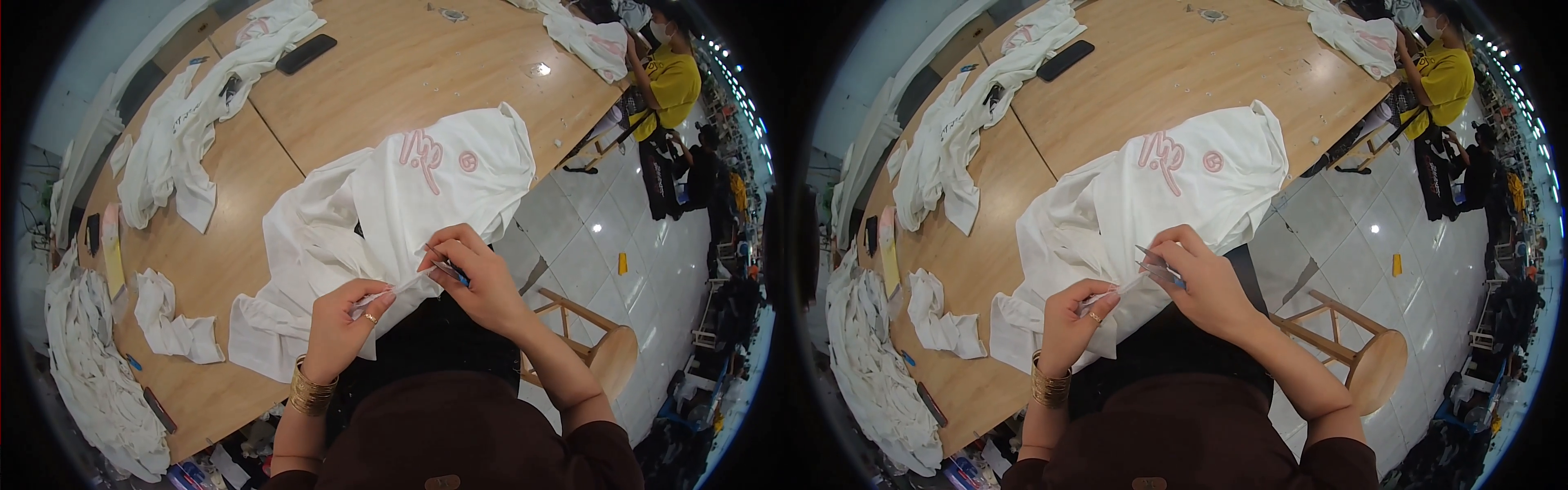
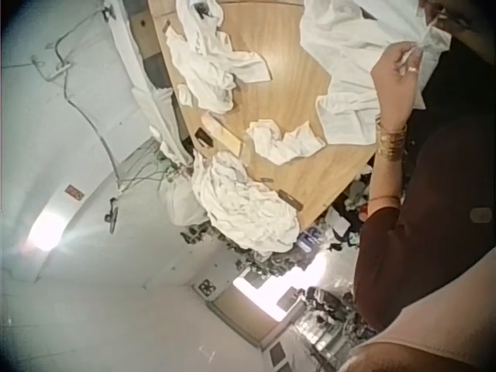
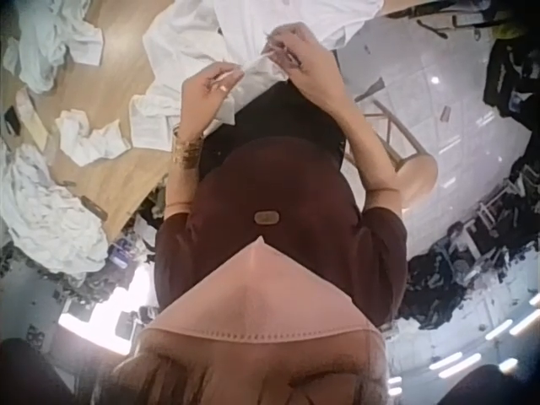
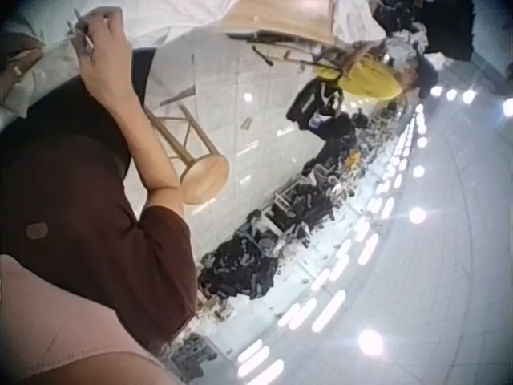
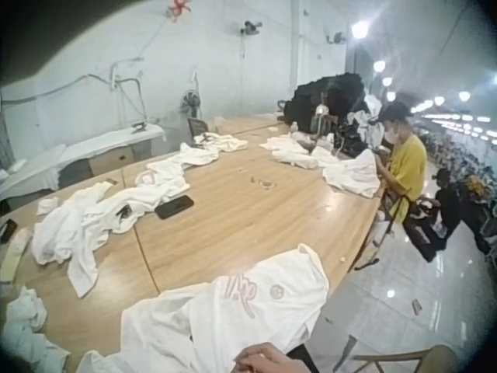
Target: Trimming loose threads from white t-shirts using small scissors in a garment factory.
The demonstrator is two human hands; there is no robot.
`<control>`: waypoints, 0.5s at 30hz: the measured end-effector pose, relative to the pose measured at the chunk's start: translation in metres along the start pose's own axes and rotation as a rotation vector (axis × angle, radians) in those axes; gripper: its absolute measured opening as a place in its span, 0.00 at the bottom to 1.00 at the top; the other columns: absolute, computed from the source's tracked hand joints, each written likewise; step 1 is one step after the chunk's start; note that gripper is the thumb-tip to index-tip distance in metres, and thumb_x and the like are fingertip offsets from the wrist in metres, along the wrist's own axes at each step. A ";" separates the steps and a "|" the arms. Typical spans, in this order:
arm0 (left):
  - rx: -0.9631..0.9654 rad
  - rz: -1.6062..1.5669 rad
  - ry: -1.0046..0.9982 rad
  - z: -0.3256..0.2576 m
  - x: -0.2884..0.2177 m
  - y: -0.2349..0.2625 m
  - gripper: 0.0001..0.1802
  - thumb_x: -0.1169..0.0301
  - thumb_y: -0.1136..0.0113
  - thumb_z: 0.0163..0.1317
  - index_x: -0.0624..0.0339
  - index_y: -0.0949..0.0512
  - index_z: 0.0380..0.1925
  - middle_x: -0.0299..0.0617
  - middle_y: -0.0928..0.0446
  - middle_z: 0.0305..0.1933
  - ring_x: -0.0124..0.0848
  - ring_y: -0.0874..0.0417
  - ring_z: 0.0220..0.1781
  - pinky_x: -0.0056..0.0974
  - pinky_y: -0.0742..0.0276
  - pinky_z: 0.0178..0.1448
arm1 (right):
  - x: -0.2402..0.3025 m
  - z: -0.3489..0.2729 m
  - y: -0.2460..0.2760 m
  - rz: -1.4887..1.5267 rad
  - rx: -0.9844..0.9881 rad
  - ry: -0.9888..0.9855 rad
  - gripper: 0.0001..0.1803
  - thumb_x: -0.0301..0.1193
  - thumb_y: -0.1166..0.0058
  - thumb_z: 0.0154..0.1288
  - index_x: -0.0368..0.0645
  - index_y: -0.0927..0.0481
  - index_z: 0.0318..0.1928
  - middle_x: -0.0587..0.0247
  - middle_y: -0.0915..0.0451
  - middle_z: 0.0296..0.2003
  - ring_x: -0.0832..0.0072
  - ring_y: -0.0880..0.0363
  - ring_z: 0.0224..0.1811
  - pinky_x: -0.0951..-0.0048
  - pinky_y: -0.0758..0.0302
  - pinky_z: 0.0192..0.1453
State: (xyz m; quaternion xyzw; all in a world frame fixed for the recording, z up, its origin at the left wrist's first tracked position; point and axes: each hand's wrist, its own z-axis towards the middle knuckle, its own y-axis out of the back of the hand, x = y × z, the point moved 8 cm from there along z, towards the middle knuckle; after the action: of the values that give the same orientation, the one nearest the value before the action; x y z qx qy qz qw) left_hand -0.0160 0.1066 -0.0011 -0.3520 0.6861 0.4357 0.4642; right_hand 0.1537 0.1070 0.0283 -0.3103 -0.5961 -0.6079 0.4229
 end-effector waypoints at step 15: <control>-0.095 -0.269 0.165 -0.007 0.012 -0.003 0.09 0.70 0.41 0.60 0.67 0.22 0.32 0.30 0.25 0.25 0.16 0.31 0.28 0.24 0.34 0.32 | -0.012 -0.011 0.011 0.067 0.012 -0.320 0.10 0.30 0.52 0.65 0.38 0.28 0.44 0.56 0.23 0.24 0.66 0.22 0.24 0.70 0.28 0.30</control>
State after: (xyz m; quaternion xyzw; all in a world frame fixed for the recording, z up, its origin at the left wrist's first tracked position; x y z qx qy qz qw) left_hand -0.0197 0.0982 -0.0117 -0.4968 0.6470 0.3712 0.4435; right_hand 0.1700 0.0982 0.0212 -0.4204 -0.6487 -0.5329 0.3443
